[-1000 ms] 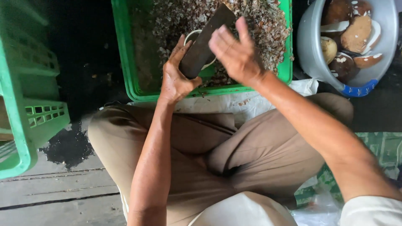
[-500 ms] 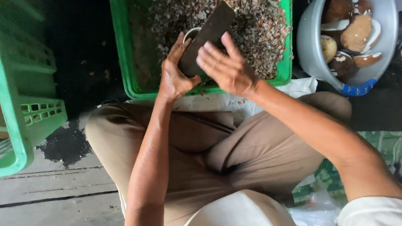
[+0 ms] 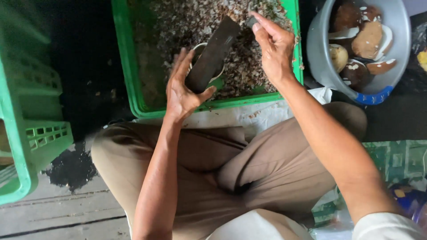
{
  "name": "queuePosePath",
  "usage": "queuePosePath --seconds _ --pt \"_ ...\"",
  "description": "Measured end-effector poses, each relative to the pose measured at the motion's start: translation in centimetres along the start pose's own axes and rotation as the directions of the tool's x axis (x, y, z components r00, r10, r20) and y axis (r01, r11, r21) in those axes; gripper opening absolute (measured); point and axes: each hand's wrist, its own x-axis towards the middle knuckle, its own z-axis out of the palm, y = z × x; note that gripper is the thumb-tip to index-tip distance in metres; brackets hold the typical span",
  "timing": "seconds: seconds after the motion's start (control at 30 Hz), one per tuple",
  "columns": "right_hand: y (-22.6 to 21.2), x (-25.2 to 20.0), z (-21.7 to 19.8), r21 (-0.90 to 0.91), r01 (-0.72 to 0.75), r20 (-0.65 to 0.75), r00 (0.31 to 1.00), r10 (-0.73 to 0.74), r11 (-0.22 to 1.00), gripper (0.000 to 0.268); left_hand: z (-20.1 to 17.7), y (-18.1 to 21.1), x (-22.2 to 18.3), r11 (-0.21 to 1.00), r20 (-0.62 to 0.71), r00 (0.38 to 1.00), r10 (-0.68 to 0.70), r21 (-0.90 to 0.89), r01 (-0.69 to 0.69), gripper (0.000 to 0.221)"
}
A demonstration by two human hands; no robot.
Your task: Sharpening a metal blade using a small sharpening stone while sitting on the floor
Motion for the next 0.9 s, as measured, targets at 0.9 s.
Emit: queuePosePath --seconds 0.9 --pt "-7.6 -6.2 4.6 0.35 -0.187 0.049 0.982 0.182 0.918 0.035 2.3 9.6 1.0 0.901 -0.248 0.962 -0.117 -0.433 -0.002 0.054"
